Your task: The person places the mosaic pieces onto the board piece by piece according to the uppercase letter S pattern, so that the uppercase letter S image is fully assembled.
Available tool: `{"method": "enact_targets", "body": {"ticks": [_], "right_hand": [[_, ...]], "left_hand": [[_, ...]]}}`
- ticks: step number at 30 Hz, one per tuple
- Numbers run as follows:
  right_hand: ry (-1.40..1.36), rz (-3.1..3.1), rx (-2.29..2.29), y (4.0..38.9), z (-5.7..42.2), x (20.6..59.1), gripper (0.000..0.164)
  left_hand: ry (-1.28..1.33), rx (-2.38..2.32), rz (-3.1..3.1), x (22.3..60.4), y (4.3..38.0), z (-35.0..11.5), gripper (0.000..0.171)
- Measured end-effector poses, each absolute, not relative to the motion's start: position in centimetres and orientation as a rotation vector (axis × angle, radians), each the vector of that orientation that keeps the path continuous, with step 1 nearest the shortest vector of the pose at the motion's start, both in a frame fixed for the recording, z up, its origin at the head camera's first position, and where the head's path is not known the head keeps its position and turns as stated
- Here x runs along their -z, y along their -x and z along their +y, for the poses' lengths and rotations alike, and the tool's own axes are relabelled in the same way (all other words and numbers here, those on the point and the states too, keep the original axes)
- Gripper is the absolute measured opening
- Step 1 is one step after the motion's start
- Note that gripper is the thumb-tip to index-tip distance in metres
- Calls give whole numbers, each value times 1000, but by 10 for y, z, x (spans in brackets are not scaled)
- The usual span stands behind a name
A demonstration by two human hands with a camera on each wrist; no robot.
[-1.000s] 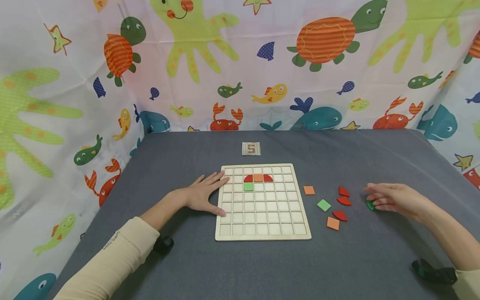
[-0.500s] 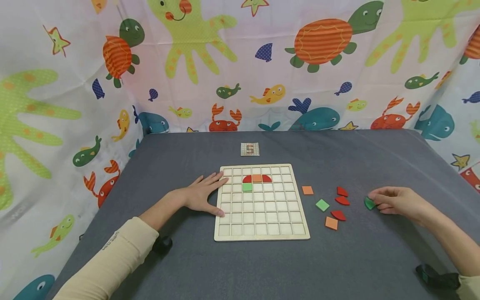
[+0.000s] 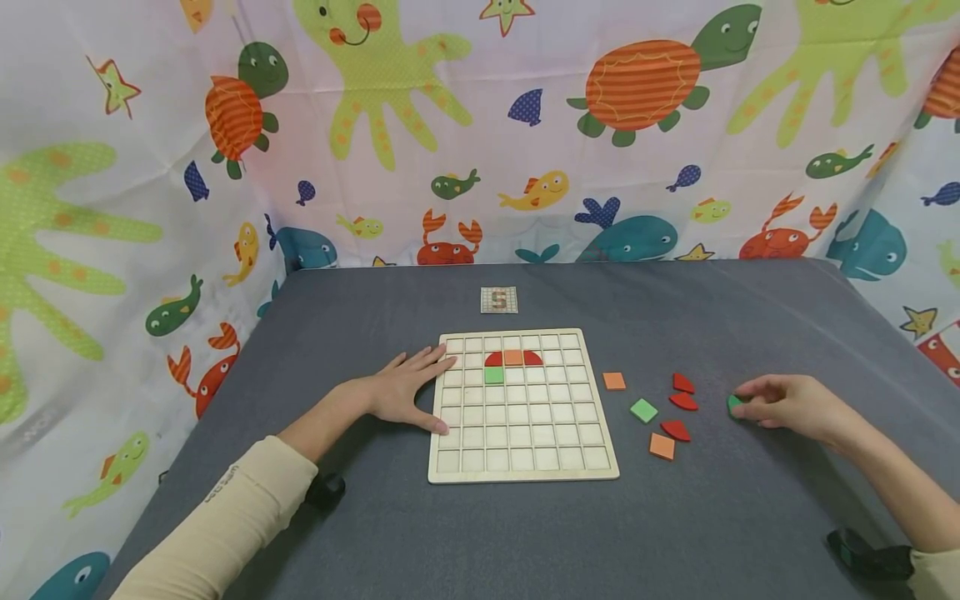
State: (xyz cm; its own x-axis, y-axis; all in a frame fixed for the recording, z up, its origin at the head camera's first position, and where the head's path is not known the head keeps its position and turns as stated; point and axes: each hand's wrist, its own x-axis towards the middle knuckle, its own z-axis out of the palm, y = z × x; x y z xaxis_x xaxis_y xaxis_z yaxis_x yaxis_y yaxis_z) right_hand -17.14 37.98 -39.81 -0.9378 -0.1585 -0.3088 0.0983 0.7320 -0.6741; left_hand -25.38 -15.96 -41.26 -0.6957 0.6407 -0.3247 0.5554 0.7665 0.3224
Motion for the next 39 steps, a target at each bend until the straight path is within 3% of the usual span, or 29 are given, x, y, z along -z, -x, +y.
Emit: {"method": "enact_targets", "body": {"ticks": [25, 32, 39], "right_hand": [[140, 2738, 890, 172, 368, 397, 31], [163, 2777, 921, 171, 368, 401, 38], [190, 2762, 887, 176, 368, 400, 32]], "left_hand": [[-906, -285, 2563, 412, 251, -158, 112], [-917, -278, 2558, 413, 251, -158, 111], [-914, -281, 2556, 412, 251, -158, 111]]}}
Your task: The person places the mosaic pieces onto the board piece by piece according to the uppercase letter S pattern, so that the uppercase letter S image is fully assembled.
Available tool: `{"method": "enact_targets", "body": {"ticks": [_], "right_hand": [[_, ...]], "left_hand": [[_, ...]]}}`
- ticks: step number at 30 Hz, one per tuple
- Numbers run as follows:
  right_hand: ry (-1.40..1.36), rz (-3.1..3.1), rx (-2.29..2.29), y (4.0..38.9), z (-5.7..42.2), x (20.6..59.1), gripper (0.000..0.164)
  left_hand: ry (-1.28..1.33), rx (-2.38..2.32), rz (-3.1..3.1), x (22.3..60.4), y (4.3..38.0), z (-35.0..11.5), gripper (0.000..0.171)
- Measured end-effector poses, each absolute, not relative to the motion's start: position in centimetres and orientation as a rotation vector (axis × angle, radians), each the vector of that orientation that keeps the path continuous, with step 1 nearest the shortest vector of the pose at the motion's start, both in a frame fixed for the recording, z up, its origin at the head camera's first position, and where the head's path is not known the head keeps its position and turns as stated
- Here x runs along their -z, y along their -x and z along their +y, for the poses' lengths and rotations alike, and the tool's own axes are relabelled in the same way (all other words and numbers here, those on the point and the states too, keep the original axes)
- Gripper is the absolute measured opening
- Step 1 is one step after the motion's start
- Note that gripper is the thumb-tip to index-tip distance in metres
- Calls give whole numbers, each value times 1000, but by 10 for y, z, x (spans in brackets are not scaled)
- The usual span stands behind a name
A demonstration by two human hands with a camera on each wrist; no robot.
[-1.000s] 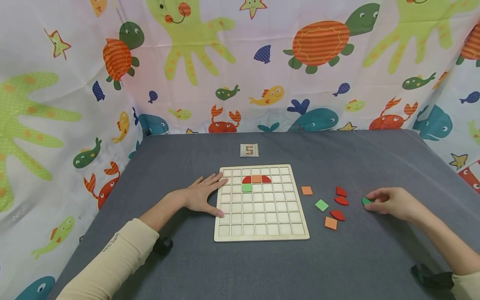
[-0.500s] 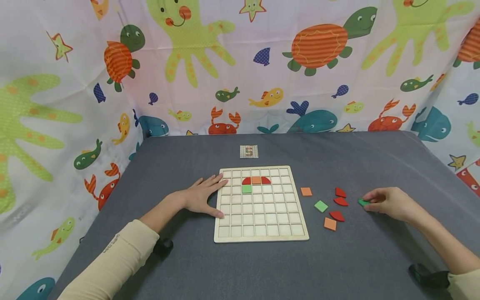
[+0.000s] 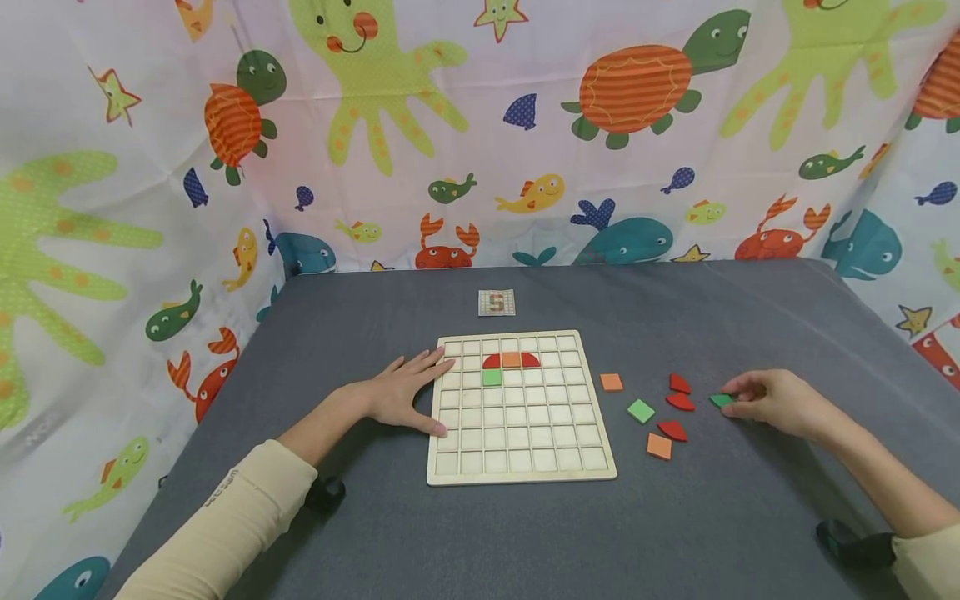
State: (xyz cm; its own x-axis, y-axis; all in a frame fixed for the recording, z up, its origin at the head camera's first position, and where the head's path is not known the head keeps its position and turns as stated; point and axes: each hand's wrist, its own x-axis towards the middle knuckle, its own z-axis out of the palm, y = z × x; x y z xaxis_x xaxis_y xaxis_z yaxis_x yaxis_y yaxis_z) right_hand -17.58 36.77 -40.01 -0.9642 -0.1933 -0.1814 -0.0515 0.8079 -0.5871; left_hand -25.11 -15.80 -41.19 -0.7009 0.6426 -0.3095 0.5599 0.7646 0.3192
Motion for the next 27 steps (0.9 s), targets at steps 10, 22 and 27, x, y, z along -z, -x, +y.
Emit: {"method": "enact_targets", "body": {"ticks": [10, 22, 27], "right_hand": [[198, 2791, 838, 179, 369, 397, 27], [197, 2681, 971, 179, 369, 397, 25], [140, 2619, 1105, 181, 368, 398, 37]], "left_hand": [[-880, -252, 2559, 415, 252, -159, 112], [-911, -276, 2569, 415, 252, -158, 110], [-909, -268, 2566, 414, 253, -158, 111]]}}
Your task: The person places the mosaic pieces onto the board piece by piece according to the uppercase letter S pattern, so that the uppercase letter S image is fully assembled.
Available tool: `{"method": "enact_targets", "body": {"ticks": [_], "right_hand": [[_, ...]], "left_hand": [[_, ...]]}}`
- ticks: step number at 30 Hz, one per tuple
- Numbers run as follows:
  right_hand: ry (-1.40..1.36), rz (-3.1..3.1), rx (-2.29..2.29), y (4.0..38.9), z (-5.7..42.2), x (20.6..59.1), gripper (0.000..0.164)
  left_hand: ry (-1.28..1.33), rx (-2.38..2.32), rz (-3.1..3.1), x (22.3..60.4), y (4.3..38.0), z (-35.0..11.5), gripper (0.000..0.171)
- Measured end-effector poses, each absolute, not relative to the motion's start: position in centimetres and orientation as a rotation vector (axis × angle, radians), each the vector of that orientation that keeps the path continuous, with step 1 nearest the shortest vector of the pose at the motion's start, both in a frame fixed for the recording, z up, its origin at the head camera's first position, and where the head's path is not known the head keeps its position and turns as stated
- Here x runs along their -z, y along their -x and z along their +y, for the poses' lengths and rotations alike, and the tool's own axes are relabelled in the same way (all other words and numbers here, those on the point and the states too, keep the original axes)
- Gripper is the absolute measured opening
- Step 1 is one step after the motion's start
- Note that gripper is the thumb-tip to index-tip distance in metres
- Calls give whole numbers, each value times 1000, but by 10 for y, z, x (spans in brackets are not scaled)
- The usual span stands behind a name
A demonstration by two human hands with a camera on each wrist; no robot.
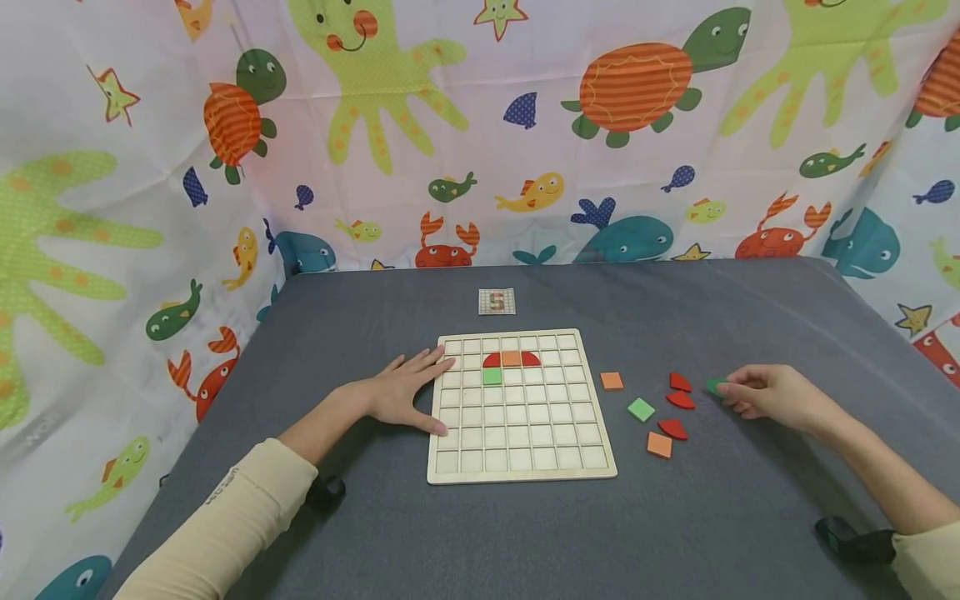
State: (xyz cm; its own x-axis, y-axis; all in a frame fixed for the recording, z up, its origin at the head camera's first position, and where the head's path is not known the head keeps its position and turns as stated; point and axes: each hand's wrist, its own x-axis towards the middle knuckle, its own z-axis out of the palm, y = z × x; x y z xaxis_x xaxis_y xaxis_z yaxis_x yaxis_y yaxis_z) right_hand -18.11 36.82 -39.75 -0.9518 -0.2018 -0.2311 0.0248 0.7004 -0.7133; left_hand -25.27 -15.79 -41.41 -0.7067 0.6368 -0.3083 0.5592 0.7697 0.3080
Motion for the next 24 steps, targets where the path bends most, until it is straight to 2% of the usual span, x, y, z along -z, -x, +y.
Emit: {"method": "enact_targets", "body": {"ticks": [7, 17, 24], "right_hand": [[86, 2478, 1333, 184, 366, 396, 46], [101, 2282, 1586, 190, 355, 400, 34], [65, 2301, 1550, 196, 339, 399, 40]], "left_hand": [[-913, -276, 2563, 414, 253, -158, 110], [-923, -299, 2561, 411, 252, -158, 110], [-917, -295, 2558, 411, 252, -158, 111]]}}
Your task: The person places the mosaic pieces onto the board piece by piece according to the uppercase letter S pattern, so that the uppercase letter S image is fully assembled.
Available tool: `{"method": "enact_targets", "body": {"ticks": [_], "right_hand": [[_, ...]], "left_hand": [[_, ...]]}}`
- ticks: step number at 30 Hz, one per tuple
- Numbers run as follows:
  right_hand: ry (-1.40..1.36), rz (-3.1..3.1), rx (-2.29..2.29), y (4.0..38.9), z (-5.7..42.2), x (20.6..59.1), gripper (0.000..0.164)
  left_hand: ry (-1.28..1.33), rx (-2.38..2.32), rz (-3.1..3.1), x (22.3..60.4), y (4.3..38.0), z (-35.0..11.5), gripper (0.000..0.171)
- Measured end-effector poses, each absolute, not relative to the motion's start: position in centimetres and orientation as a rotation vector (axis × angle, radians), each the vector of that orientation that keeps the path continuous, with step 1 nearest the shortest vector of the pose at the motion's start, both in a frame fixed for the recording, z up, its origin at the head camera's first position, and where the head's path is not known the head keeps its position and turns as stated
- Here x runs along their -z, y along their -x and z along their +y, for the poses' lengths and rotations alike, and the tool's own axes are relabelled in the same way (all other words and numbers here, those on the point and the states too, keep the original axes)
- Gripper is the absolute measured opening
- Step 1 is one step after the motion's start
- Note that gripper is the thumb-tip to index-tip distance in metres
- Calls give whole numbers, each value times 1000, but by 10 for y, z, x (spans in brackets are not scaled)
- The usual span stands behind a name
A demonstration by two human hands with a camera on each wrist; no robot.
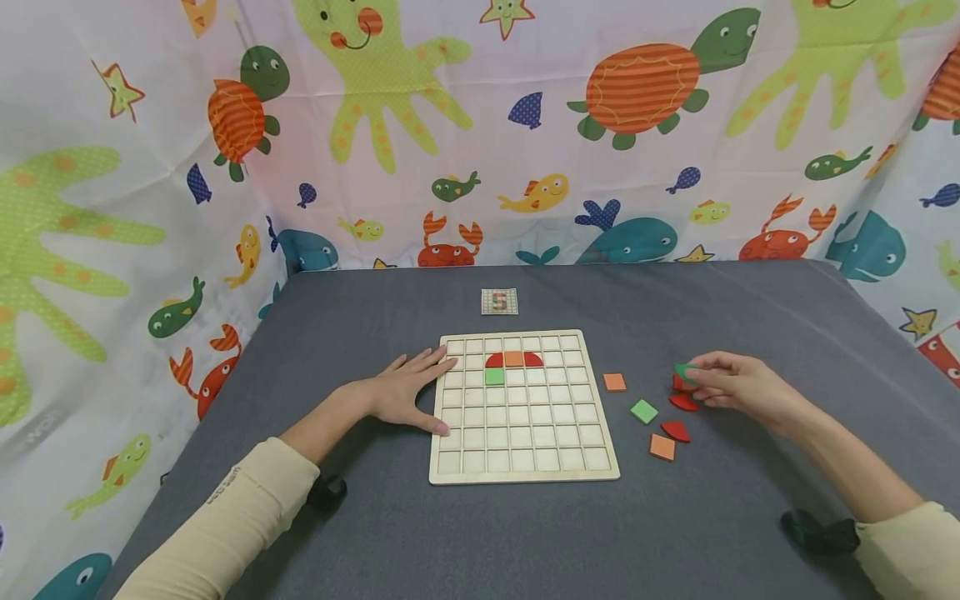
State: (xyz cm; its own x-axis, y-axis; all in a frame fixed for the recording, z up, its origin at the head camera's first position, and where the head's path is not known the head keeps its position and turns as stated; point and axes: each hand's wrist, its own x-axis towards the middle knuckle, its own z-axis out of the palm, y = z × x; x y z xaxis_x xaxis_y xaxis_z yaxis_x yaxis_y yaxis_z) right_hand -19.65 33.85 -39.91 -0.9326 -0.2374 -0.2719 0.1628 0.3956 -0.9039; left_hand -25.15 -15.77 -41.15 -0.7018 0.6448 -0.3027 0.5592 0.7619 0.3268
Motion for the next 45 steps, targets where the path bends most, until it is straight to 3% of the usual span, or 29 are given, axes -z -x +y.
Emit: {"method": "enact_targets", "body": {"ticks": [30, 45], "right_hand": [[-2, 2119, 1546, 217, 271, 394, 52], [3, 2164, 1545, 220, 244, 393, 46]], "left_hand": [[-910, -285, 2561, 414, 253, -161, 112], [-916, -283, 2570, 413, 252, -159, 112]]}}
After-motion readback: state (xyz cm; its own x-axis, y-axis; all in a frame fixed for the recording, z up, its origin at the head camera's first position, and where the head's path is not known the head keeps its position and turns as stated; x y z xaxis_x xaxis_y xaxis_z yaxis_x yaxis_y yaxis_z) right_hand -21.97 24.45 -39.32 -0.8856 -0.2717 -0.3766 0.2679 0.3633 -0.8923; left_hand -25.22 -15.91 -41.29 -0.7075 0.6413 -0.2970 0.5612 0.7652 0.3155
